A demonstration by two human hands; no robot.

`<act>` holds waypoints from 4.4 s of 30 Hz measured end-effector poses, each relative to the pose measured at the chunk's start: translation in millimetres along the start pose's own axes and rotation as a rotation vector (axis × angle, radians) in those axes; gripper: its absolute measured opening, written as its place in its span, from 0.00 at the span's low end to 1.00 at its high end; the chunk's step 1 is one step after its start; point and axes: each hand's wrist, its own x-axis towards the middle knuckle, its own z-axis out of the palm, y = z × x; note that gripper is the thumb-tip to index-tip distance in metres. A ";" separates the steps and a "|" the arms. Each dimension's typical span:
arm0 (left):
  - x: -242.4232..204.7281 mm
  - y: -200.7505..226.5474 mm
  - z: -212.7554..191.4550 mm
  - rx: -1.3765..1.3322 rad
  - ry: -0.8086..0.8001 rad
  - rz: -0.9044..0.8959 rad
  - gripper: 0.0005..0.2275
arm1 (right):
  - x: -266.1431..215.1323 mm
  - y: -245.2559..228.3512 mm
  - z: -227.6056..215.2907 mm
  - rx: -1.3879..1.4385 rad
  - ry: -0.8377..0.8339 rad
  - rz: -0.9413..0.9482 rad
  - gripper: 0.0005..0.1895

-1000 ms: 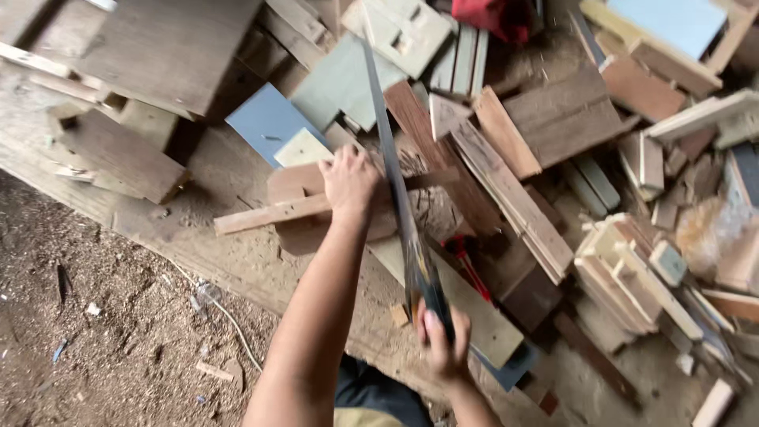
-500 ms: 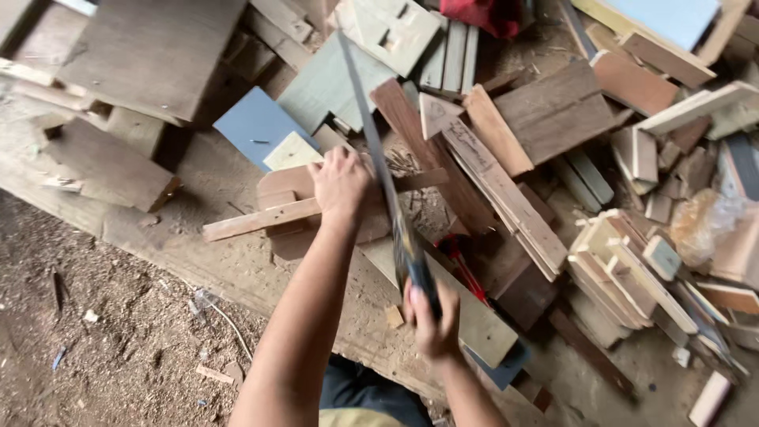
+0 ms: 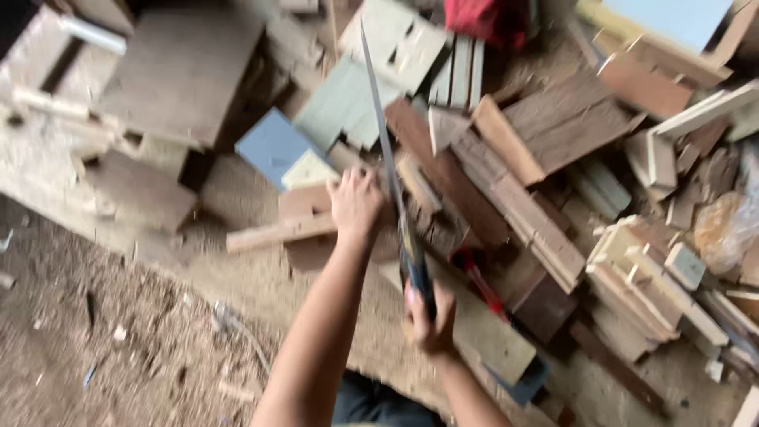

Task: The person hammers nails into a small wooden piece to join it with another piece, then uses a hand saw to cut the assembled wood. The person handles the wood pieces and tools directly on a cluttered workbench.

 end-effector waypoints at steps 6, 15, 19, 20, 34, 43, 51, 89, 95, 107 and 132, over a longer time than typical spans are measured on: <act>-12.1 5.1 -14.1 -0.038 -0.016 -0.006 0.11 | -53.7 -6.7 -56.6 0.198 0.051 0.198 0.14; -35.4 -18.0 -60.1 -0.545 0.010 0.223 0.15 | -93.6 -20.5 -124.7 -0.543 0.020 -0.111 0.17; -60.2 -22.7 -74.8 -0.156 -0.124 0.368 0.30 | -116.6 16.0 -118.7 -0.692 0.015 -0.249 0.17; -65.6 -21.7 -75.2 -0.111 -0.155 0.357 0.31 | -121.9 23.7 -114.4 -0.706 -0.015 -0.248 0.18; -146.1 -24.3 -131.6 -0.586 0.316 0.198 0.21 | -130.5 25.9 -91.4 -1.021 -0.476 0.077 0.37; -183.3 -25.7 -108.4 -0.742 0.257 0.196 0.17 | -107.2 -28.9 -78.9 -1.006 -0.287 0.017 0.41; -170.6 -26.7 -167.4 -0.869 0.225 0.400 0.17 | -68.1 -63.2 -23.8 -0.615 0.024 -0.359 0.46; -54.8 -132.9 -107.9 -1.406 -0.403 -0.892 0.31 | 9.9 13.6 60.4 -1.288 0.136 0.131 0.26; -44.0 -161.6 -103.0 -0.865 -0.138 -0.461 0.28 | 7.7 10.2 55.7 -1.118 0.100 0.221 0.28; -41.1 -200.3 -82.2 -0.979 -0.414 -0.313 0.19 | 37.0 23.0 24.6 -0.886 0.226 0.263 0.15; -60.9 -46.4 -123.1 -0.387 -0.222 0.744 0.21 | -100.6 -22.3 -17.4 -1.235 0.018 0.772 0.28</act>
